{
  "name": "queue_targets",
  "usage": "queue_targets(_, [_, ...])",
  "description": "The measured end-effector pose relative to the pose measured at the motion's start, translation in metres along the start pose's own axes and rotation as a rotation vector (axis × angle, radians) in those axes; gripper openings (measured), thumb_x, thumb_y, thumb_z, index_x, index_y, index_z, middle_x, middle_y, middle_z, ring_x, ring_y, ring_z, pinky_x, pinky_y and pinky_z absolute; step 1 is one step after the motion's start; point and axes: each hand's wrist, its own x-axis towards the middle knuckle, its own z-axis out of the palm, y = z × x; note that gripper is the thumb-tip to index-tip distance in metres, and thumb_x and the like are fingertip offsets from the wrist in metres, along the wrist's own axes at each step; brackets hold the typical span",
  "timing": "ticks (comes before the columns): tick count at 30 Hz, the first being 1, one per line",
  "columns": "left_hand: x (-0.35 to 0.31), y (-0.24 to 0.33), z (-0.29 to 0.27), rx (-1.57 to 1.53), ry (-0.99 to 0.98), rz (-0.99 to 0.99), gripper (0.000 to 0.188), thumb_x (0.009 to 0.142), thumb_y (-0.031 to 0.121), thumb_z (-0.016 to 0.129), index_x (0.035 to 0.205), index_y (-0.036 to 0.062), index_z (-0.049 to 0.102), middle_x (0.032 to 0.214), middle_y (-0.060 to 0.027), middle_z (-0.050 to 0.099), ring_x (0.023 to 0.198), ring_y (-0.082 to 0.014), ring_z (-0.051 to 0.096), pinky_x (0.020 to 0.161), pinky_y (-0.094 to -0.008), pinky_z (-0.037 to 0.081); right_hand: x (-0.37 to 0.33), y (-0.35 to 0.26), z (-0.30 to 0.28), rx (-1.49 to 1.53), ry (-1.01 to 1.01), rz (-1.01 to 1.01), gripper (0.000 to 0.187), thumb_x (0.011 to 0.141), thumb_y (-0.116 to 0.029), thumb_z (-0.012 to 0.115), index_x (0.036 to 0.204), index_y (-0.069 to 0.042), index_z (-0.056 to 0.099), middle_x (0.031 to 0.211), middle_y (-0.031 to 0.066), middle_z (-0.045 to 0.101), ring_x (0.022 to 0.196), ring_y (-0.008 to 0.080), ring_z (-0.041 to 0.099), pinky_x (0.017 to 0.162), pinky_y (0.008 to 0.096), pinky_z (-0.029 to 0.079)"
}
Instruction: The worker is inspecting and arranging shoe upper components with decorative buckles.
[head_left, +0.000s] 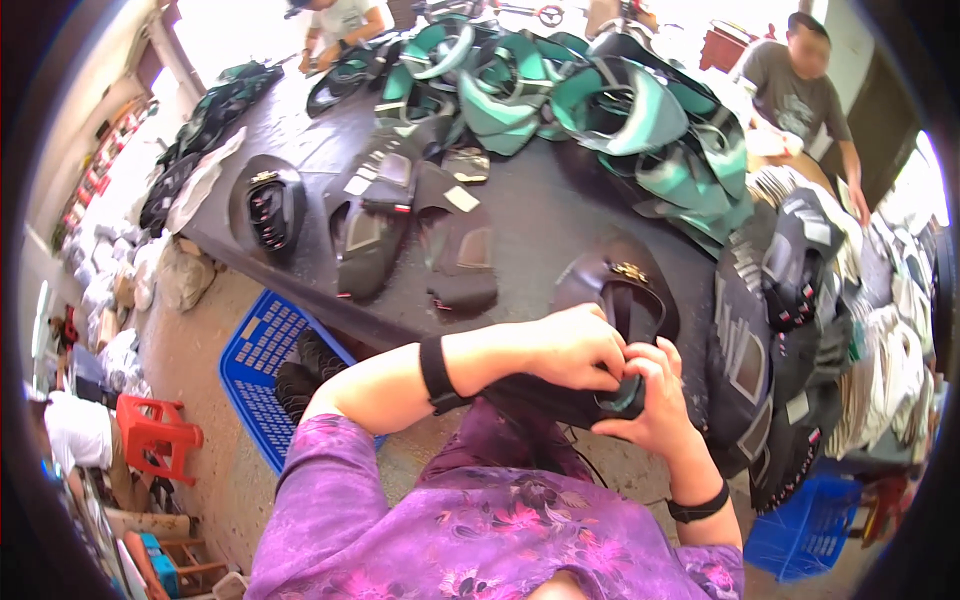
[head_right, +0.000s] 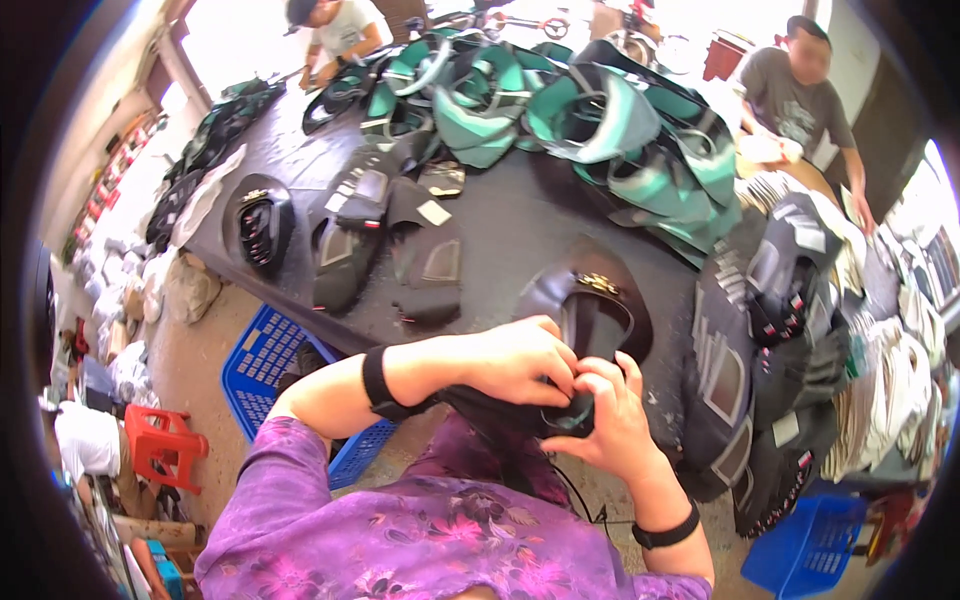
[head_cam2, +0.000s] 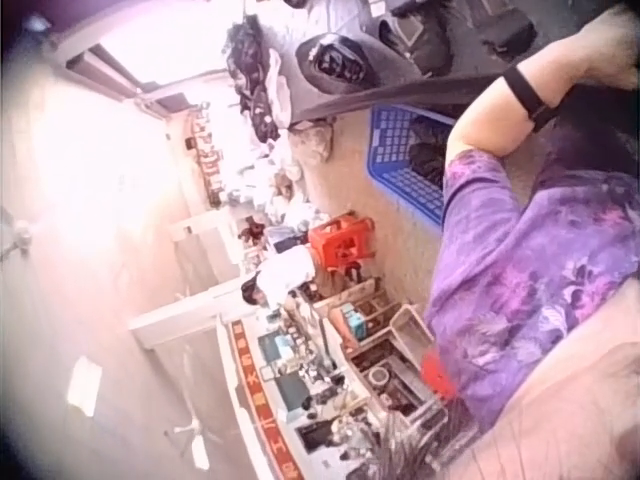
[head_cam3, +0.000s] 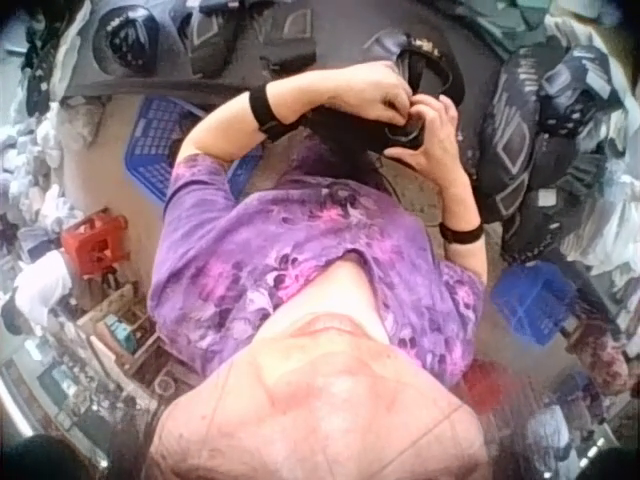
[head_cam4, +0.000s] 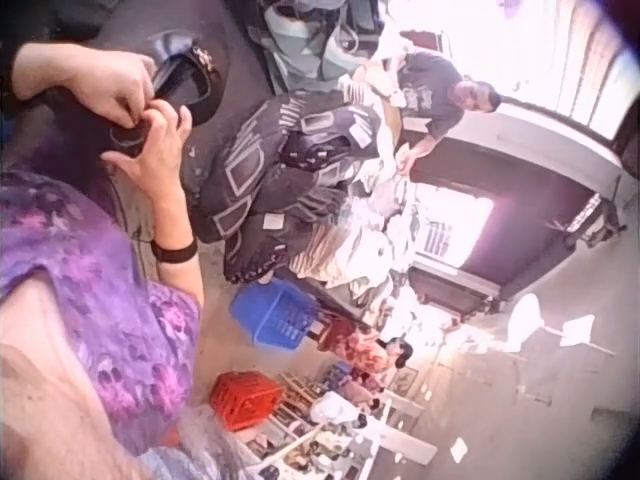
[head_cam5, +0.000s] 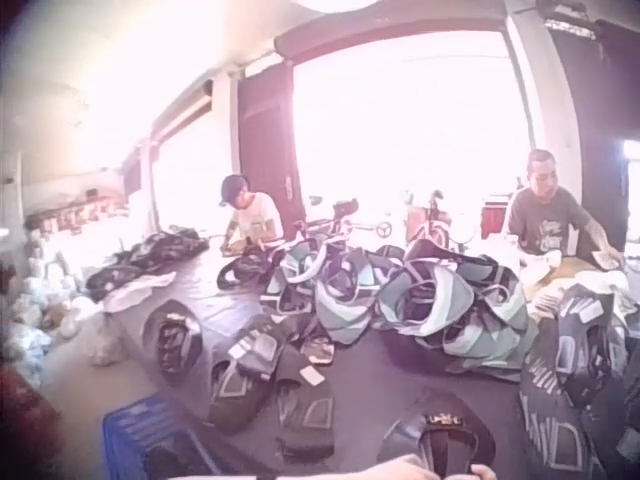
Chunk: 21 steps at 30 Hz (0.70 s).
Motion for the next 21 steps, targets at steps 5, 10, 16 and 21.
queue_targets(5, [-0.007,-0.001,0.011,0.001,0.119,0.134,0.016,0.067,0.023,0.061,0.072,0.008,0.062,0.074,-0.004,0.059,0.072,-0.0213,0.056,0.077,-0.0349,0.037,0.006,-0.002,-0.002,0.041,-0.049,0.049,0.071,0.044,-0.042,0.08,0.095,-0.006,0.047,0.092,0.0086,0.054,0.086,0.0274,0.051,0.092,0.0456,0.025])
queue_targets(10, [-0.017,0.0,0.015,0.086,0.145,0.197,0.032,0.059,0.033,0.068,0.072,0.0061,0.057,0.074,-0.0054,0.057,0.072,-0.0218,0.055,0.079,-0.0349,0.035,0.015,-0.006,-0.01,0.003,-0.23,0.063,0.067,0.043,-0.043,0.079,0.089,-0.005,0.049,0.082,0.0054,0.054,0.076,0.0252,0.052,0.089,0.0441,0.027])
queue_targets(16, [-0.016,0.002,0.016,0.167,0.089,0.17,0.039,0.056,0.038,0.071,0.071,0.0066,0.053,0.075,-0.0068,0.056,0.074,-0.0243,0.054,0.079,-0.0354,0.034,0.017,-0.014,-0.016,-0.053,-0.26,0.032,0.062,0.046,-0.043,0.078,0.087,-0.003,0.052,0.084,0.0079,0.055,0.078,0.0251,0.052,0.091,0.0432,0.027])
queue_targets(21, [-0.011,0.0,0.024,0.095,0.172,0.284,0.039,0.055,0.037,0.071,0.077,0.0073,0.057,0.073,-0.0068,0.057,0.075,-0.0246,0.055,0.082,-0.038,0.034,0.016,-0.002,-0.019,-0.052,-0.43,-0.068,0.055,0.048,-0.04,0.076,0.086,-0.005,0.058,0.082,0.0067,0.056,0.082,0.0224,0.054,0.091,0.0441,0.028])
